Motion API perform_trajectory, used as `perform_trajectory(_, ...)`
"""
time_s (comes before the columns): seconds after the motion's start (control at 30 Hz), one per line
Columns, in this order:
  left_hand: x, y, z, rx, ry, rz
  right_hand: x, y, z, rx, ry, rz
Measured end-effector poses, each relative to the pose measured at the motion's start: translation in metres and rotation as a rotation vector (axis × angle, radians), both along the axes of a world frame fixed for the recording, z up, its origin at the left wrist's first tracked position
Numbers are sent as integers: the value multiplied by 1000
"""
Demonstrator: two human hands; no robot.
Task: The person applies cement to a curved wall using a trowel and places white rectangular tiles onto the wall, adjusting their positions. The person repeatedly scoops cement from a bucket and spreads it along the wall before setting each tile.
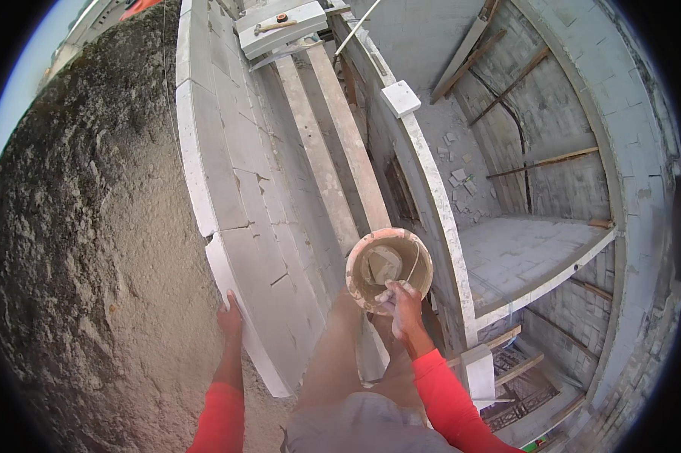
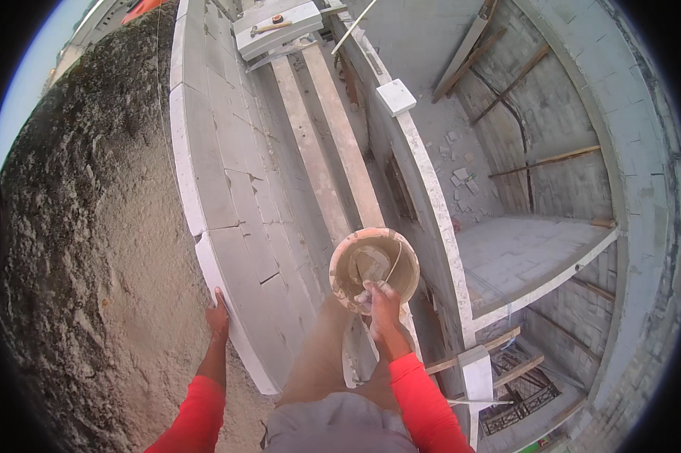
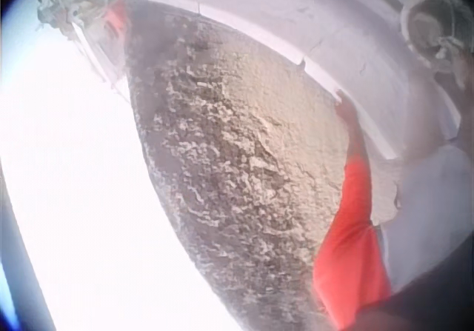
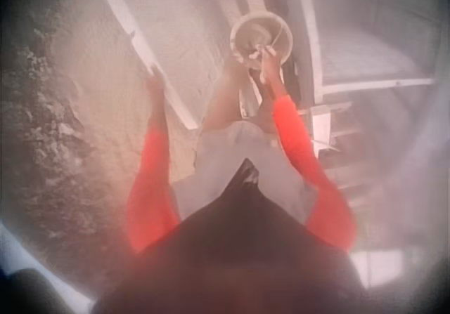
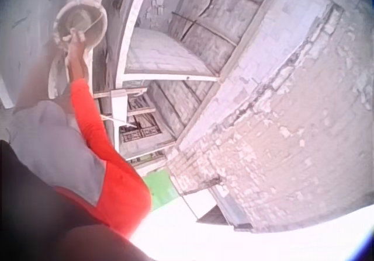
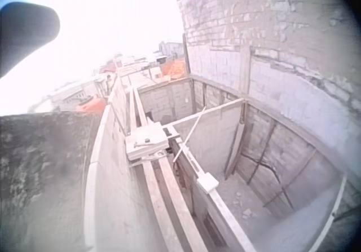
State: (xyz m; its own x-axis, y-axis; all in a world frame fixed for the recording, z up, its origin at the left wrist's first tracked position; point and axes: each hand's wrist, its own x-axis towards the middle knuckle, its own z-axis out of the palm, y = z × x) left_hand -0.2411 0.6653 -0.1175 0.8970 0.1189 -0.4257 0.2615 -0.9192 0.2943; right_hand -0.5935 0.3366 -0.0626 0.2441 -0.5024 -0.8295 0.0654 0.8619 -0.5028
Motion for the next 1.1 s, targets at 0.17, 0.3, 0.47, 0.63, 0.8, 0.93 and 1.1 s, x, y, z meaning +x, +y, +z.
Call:
perform_trajectory(0.17, 12, 1, -5, 104, 20, 73, -96, 30, 74, -66, 90, -86)
perform_trajectory(0.3, 21, 3, 0, 9, 18, 71, -176, 36, 109, -74, 143, -218)
perform_trajectory(0.47, -53, -66, 68, -186, -573, -140, -225, 48, 155, -174, 89, -367)
perform_trajectory(0.63, -185, -190, 103, -625, 227, -845, -204, 39, 185, -297, 9, -485)
perform_trajectory(0.8, -294, -266, 117, -671, 521, -1377, -175, 10, 213, -339, -112, -551)
perform_trajectory(0.93, -320, -299, 176, -714, 285, -1225, -141, -5, 232, -381, -212, -552)
perform_trajectory(1.1, -318, -332, 211, -896, 140, -955, -122, -31, 230, -478, -151, -324)
